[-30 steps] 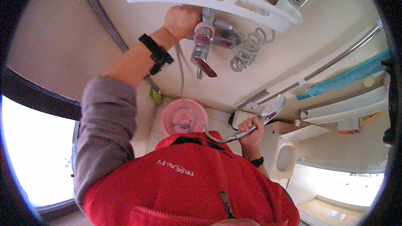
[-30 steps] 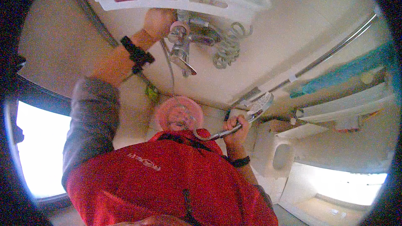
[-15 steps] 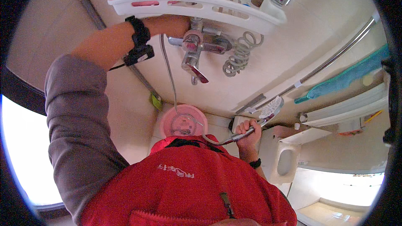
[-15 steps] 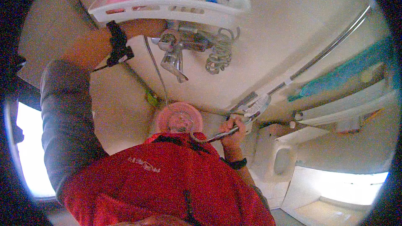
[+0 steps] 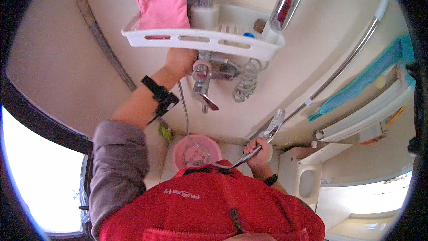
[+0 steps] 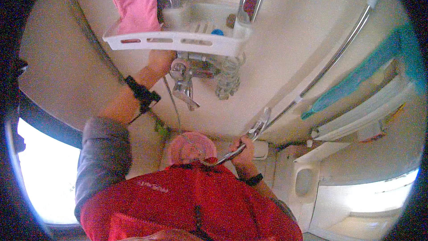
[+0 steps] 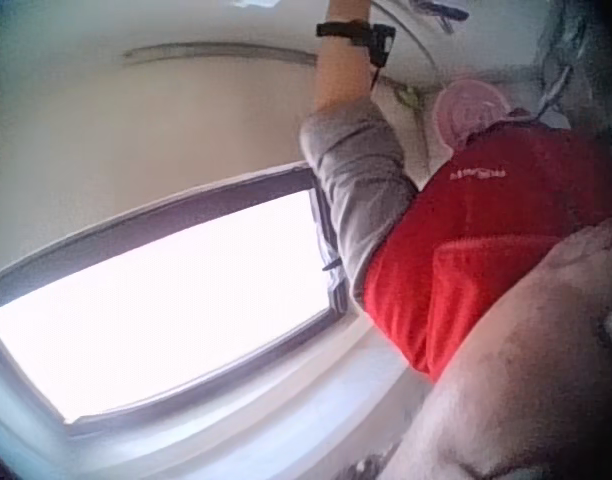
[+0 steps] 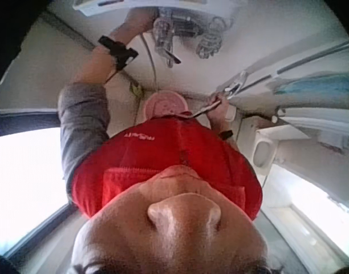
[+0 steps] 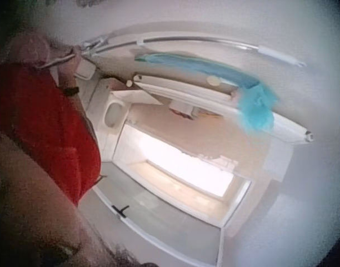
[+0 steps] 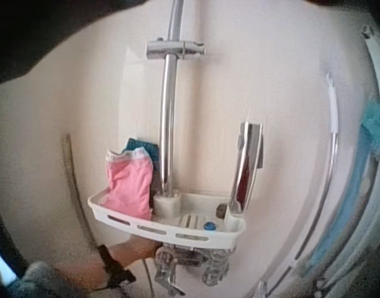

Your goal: The person removes a shower head from its wall mount, unscrews the hose connection, and replaces a small white washer inside the fitting. They reattach the hose, turn on the tap to test for leaks, and place the shower head back on the holder.

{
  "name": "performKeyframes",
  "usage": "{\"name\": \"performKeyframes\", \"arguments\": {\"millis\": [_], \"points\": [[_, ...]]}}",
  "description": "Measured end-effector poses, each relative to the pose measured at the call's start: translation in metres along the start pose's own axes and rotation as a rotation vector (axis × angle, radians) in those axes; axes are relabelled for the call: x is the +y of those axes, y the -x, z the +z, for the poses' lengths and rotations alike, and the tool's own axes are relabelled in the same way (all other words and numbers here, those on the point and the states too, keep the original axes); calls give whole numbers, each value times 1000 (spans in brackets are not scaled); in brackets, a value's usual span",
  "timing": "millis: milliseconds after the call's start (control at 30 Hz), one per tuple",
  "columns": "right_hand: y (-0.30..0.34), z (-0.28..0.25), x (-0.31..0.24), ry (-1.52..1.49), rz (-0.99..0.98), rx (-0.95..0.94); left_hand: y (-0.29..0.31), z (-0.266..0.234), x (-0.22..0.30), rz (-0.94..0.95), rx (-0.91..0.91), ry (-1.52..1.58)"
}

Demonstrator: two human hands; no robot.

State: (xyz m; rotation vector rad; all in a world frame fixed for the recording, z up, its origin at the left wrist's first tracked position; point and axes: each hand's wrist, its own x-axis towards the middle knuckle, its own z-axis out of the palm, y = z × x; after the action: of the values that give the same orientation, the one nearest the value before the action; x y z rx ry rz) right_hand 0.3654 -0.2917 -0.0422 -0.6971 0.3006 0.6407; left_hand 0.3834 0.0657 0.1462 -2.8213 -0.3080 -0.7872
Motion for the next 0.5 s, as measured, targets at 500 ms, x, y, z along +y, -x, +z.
{"name": "performKeyframes", "arguments": {"millis": [500], "points": [[27,-4,-20,-98,-97,-77,-24,-52,1,491,-215,130]]}}
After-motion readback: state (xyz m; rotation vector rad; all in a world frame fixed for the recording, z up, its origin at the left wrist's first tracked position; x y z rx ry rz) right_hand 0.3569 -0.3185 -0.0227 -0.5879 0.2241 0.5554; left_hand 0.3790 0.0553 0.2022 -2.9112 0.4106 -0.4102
